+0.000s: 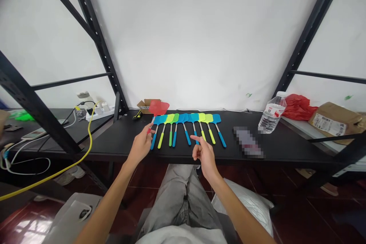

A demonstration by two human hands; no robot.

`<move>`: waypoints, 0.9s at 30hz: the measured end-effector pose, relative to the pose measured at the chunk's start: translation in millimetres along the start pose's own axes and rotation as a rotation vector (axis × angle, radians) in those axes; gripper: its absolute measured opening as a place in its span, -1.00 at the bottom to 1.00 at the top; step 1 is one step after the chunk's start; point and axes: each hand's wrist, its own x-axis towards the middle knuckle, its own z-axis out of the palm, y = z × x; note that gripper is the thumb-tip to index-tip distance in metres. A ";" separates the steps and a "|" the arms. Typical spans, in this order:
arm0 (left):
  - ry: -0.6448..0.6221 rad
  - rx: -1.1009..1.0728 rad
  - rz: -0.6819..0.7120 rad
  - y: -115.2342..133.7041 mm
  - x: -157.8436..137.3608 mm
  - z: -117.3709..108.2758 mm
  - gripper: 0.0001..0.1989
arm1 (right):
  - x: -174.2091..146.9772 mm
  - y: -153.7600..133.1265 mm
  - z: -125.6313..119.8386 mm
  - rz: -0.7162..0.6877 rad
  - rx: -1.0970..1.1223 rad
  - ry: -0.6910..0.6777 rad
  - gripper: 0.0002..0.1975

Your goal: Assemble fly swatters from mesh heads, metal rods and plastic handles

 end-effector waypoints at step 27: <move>-0.092 0.431 -0.034 -43.3 1.6 30.2 -0.50 | 0.5 8.1 1.0 0.010 0.004 0.008 -0.46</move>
